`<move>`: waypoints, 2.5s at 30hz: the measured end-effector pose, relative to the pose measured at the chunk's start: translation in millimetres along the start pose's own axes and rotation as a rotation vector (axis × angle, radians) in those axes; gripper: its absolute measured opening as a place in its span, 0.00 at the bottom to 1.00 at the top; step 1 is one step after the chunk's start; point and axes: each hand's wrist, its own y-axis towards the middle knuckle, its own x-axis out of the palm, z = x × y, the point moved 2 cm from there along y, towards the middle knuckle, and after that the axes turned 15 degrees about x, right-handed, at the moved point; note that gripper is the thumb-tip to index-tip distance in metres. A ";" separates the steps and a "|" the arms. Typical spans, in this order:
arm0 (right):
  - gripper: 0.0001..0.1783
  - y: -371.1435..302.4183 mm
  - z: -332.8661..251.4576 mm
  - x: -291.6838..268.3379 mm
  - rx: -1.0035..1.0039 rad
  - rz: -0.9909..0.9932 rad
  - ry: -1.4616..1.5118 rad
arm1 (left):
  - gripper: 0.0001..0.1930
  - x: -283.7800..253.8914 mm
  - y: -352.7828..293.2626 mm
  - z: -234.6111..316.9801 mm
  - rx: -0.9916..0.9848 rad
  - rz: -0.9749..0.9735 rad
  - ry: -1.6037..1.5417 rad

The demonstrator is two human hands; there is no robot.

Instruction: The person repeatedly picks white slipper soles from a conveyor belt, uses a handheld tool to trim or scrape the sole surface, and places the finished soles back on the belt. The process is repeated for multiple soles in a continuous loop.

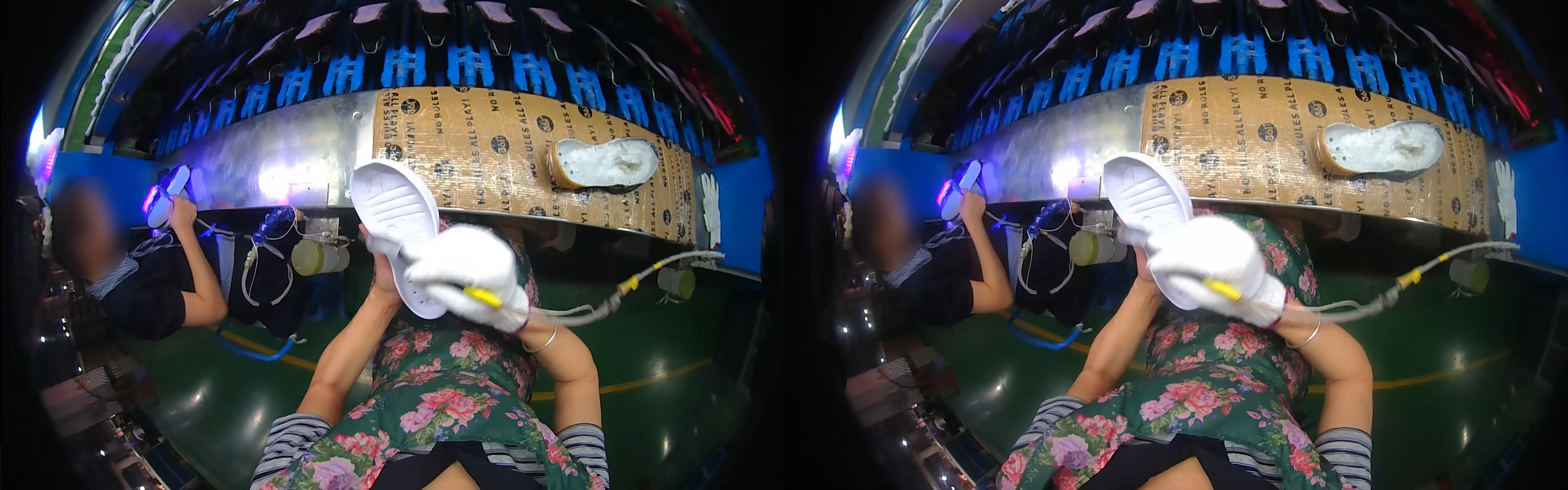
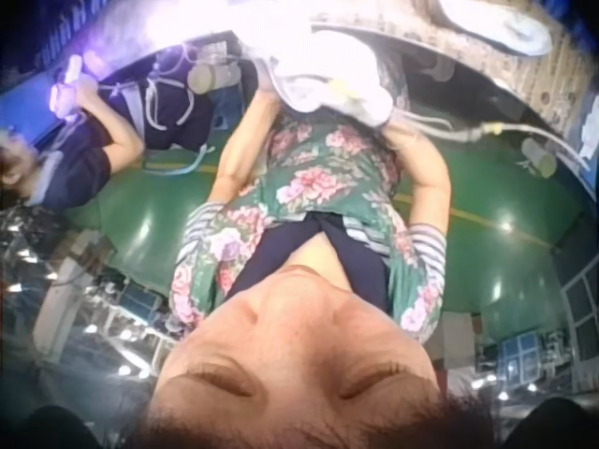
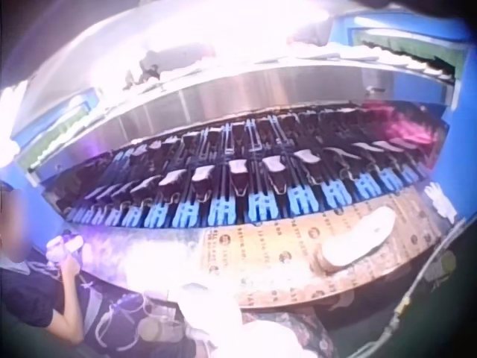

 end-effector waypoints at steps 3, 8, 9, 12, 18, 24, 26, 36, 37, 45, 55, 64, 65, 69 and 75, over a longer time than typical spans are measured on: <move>0.19 -0.4 5.4 -6.1 -0.003 0.126 -0.188 | 0.56 5.6 4.3 6.0 -0.069 0.077 -0.089; 0.16 -23.1 16.3 27.9 0.033 -0.052 0.008 | 0.66 -0.6 23.0 11.4 -0.202 -0.340 -0.067; 0.16 -17.6 10.4 24.2 0.053 -0.098 0.087 | 0.66 -1.3 23.9 12.0 -0.187 -0.306 -0.105; 0.17 -10.4 9.7 5.8 0.000 0.079 -0.086 | 0.66 1.4 26.7 11.6 -0.118 -0.204 -0.115; 0.16 -18.5 7.2 30.5 -0.127 -0.033 0.102 | 0.61 19.2 40.8 20.8 -0.114 -0.152 -0.263; 0.22 -23.5 17.3 27.4 -0.124 0.029 -0.264 | 0.63 17.1 54.5 22.8 -0.103 -0.242 -0.361; 0.22 -29.0 9.2 28.3 -0.108 -0.116 -0.109 | 0.63 5.0 60.1 23.2 -0.107 -0.191 -0.375; 0.12 -26.9 3.9 31.9 -0.122 -0.020 -0.203 | 0.64 9.2 88.2 34.0 -0.332 -0.352 -0.247; 0.16 -25.5 8.8 28.9 -0.108 -0.150 -0.108 | 0.64 6.4 88.0 34.0 -0.370 -0.400 -0.225; 0.16 -24.5 7.3 32.0 -0.063 -0.127 -0.259 | 0.59 -18.7 102.2 33.0 -0.555 -0.474 0.021; 0.20 -16.7 17.1 24.1 -0.003 -0.211 -0.221 | 0.52 3.1 122.9 36.9 -0.668 -0.655 0.529; 0.08 -8.0 22.0 -13.7 0.796 0.254 0.616 | 0.35 -2.0 154.3 30.3 0.064 -0.155 0.148; 0.10 -9.2 26.0 -12.5 0.892 0.299 0.736 | 0.30 18.2 142.4 34.7 0.221 -0.047 0.186; 0.13 -14.5 47.5 1.1 0.907 0.445 1.067 | 0.39 2.2 82.5 63.2 0.153 0.092 -0.093; 0.15 -18.1 41.2 12.2 0.825 0.357 0.916 | 0.47 -7.0 -8.9 49.6 -0.336 0.183 -0.446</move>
